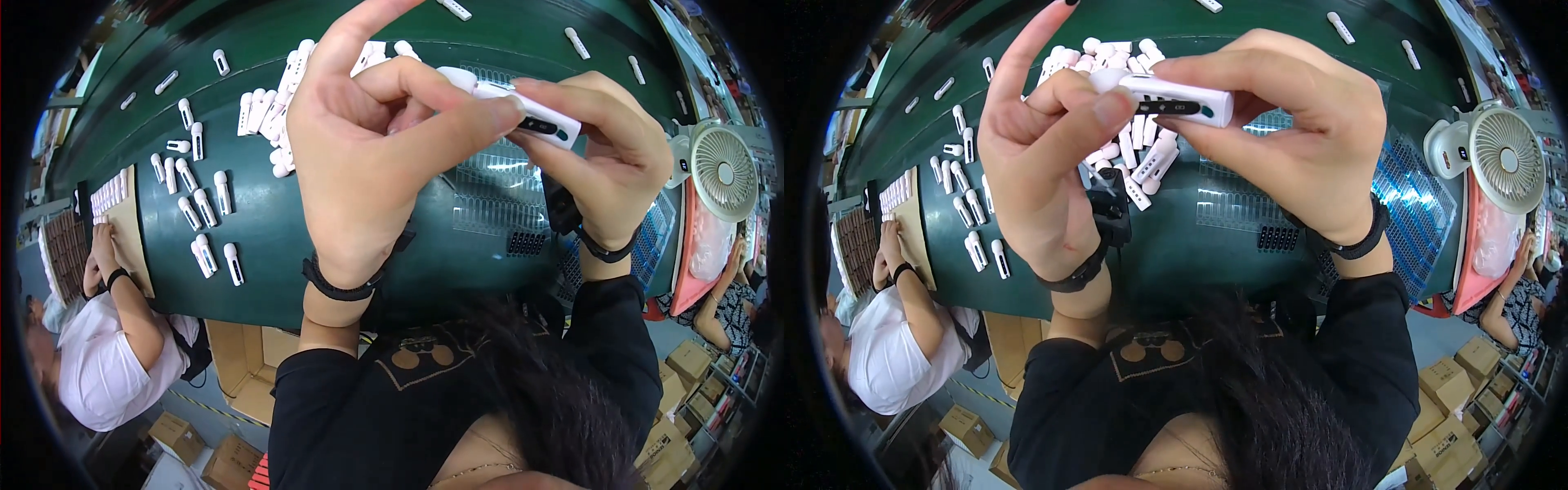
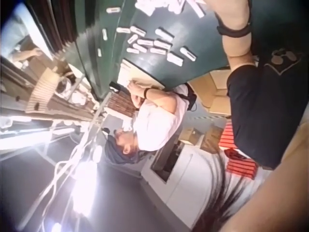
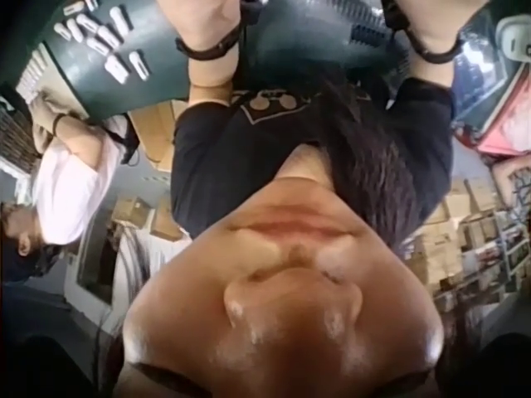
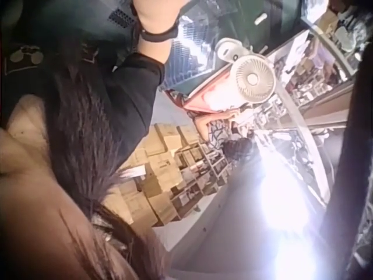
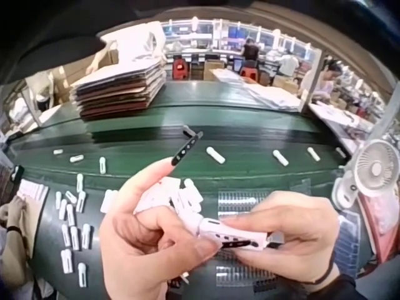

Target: Manually assemble small white electronic components on a production line.

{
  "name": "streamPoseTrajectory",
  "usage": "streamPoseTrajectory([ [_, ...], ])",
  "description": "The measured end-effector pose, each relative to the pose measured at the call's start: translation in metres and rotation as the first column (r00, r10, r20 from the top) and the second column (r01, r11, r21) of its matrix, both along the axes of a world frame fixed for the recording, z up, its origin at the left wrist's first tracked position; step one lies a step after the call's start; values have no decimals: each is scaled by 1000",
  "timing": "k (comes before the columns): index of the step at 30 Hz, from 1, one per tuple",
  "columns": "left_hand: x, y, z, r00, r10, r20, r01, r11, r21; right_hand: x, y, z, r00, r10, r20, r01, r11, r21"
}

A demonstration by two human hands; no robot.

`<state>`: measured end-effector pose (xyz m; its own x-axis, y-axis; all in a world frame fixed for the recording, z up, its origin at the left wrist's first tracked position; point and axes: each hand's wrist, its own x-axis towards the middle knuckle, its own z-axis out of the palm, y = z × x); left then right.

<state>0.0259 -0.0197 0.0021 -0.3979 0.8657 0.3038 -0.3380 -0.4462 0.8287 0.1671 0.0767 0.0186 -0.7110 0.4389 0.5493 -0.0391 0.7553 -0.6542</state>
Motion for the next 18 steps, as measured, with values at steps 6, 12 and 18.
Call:
streamPoseTrajectory([
  [6, 6, 1, 1, 1000, -20, -8, 19, 998, -67, -3, -1, -3, 999, -2, -52, 2, 1000, -2],
  [12, 11, -4, 1, 999, -36, -21, 33, 990, -134, -4, -2, -3, 999, -10, -53, 12, 999, 33],
  [18, 9, 4, 2, 998, -45, -35, 37, 980, -196, -7, 1, -5, 999, -33, -37, 33, 999, -19],
])
